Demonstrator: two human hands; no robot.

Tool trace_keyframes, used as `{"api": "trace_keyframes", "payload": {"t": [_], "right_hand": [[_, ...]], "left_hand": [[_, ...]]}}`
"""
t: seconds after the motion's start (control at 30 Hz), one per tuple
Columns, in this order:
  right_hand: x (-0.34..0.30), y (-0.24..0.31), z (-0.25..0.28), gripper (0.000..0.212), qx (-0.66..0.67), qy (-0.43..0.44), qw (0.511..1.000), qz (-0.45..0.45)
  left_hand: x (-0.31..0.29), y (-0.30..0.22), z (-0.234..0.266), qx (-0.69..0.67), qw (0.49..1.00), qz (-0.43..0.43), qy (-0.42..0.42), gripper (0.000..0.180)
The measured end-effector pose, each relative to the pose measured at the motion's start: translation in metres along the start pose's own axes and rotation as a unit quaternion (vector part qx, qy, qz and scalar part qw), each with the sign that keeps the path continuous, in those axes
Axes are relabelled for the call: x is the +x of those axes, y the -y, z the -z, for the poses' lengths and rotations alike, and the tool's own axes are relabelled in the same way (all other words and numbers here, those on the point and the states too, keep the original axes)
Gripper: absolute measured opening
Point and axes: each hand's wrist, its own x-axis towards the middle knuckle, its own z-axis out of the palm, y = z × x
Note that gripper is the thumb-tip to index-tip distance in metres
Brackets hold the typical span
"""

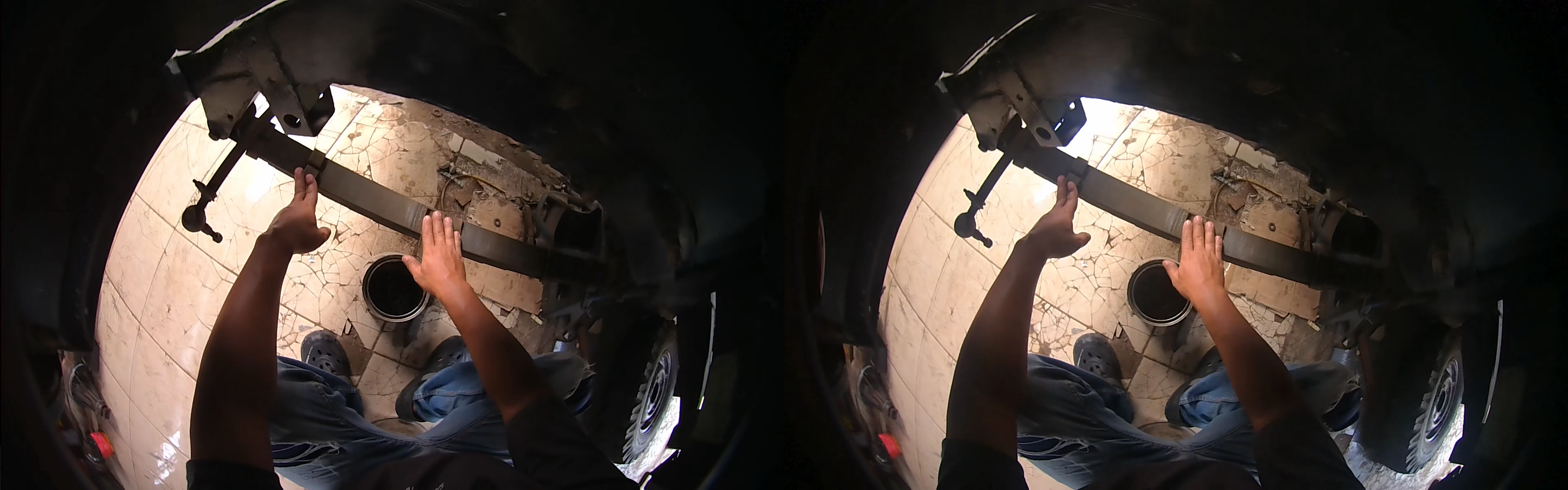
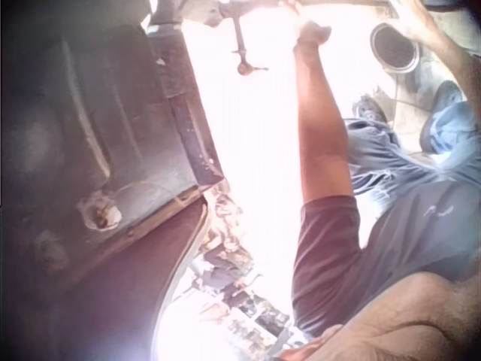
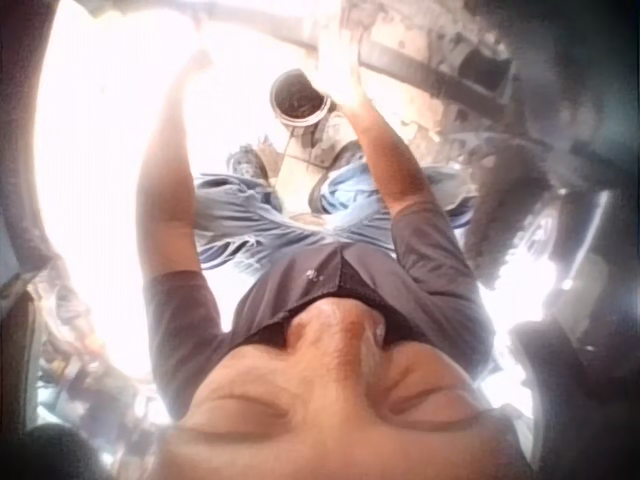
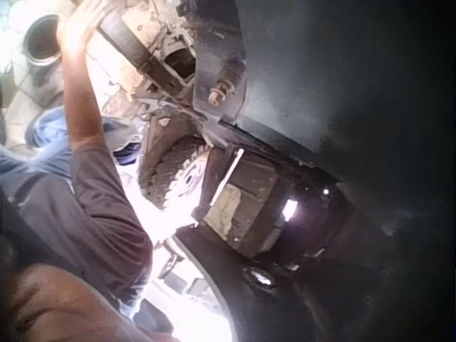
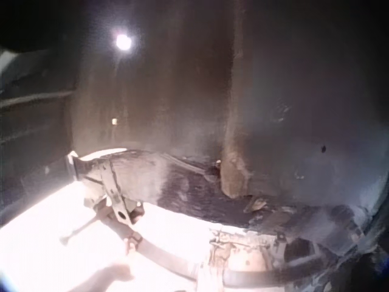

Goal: The person repeatedly wipes a long metal beam with their hands, moving along its length and returning to earlier sections. The hands contact the beam directly without visible tools. The beam remains in place under the vehicle throughout the clip.

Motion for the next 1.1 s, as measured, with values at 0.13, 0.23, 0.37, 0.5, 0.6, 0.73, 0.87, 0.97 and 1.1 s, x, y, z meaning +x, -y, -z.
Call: {"api": "trace_keyframes", "payload": {"t": [0.13,0.23,0.37,0.5,0.6,0.73,0.87,0.97,1.1], "right_hand": [[0.002,0.000,0.001,0.089,-0.017,-0.015,1.000,0.012],[0.023,-0.004,0.003,0.089,-0.032,-0.005,0.999,-0.015],[0.016,0.003,0.006,0.091,-0.039,0.009,0.999,-0.003],[-0.002,0.002,-0.006,0.092,-0.037,-0.009,0.999,0.037],[0.012,-0.001,-0.006,0.094,-0.055,0.002,0.998,0.012],[0.027,0.005,0.001,0.095,-0.060,0.023,0.997,-0.032],[0.002,0.013,-0.009,0.098,-0.056,0.015,0.998,0.004],[-0.007,0.009,-0.016,0.099,-0.068,-0.011,0.997,0.019],[0.026,0.007,-0.005,0.099,-0.075,-0.008,0.997,-0.023]], "left_hand": [[0.001,0.000,0.001,-0.014,0.999,-0.024,-0.036,0.108],[0.002,-0.003,0.001,-0.019,0.999,-0.023,-0.027,0.107],[0.001,0.001,0.002,-0.008,0.999,-0.025,-0.033,0.107],[-0.001,0.006,0.000,-0.014,0.999,-0.016,-0.039,0.105],[0.001,-0.001,0.000,-0.017,0.999,-0.009,-0.026,0.105],[0.001,-0.002,0.000,-0.009,0.999,-0.013,-0.031,0.104],[-0.001,0.004,-0.001,0.000,1.000,0.000,-0.025,0.104],[-0.001,0.001,-0.002,-0.010,1.000,-0.004,-0.022,0.105],[0.003,0.000,-0.004,-0.001,0.999,-0.010,-0.037,0.107]]}}
